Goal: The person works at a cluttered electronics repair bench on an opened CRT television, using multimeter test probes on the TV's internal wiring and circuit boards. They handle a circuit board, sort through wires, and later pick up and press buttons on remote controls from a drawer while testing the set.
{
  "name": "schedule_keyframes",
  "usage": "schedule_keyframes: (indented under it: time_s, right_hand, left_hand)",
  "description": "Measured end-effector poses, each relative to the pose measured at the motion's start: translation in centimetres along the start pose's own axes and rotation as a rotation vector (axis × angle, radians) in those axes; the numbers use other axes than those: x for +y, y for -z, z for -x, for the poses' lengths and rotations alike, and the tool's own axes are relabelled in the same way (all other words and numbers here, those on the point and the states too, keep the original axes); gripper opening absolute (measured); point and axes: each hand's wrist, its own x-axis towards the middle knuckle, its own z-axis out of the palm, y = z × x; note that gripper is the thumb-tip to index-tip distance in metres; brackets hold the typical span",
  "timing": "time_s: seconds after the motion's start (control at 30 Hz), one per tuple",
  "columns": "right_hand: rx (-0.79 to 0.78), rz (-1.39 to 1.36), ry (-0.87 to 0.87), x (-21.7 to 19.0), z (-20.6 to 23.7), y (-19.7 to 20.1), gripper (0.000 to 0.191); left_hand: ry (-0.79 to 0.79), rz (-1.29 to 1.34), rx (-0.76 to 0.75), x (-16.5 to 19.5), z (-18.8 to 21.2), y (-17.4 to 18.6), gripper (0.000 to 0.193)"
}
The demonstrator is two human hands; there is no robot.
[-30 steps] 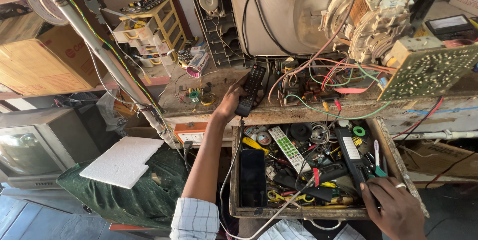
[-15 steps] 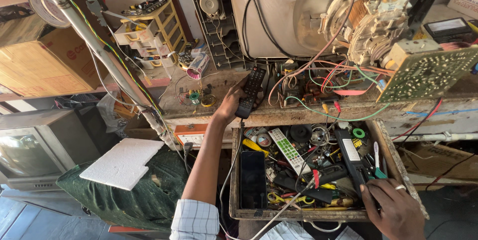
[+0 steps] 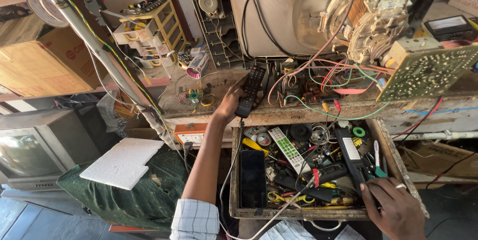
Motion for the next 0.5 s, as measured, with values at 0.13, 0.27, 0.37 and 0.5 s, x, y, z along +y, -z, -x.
schedule_keyframes:
  time_s: [0.13,0.27,0.37,0.5]
  right_hand:
    - [0.04,-0.012,0.024,-0.24,0.0,0.05,0.012]
    - [0.042,-0.014,0.023,-0.17,0.2,-0.03,0.013]
    - [0.015,-0.007,0.008,-0.03,0.38,-0.16,0.013]
    - [0.014,0.004,0.029,0.07,0.41,-0.17,0.013]
  left_hand:
    - [-0.029,0.013,-0.044,-0.1,-0.05,0.02,0.075]
    - [-0.009,0.031,-0.034,-0.31,0.13,0.04,0.075]
    - [-0.003,0.011,-0.016,-0.5,0.1,0.14,0.073]
    - [-0.022,-0.013,-0.032,-0.83,0.0,0.58,0.073]
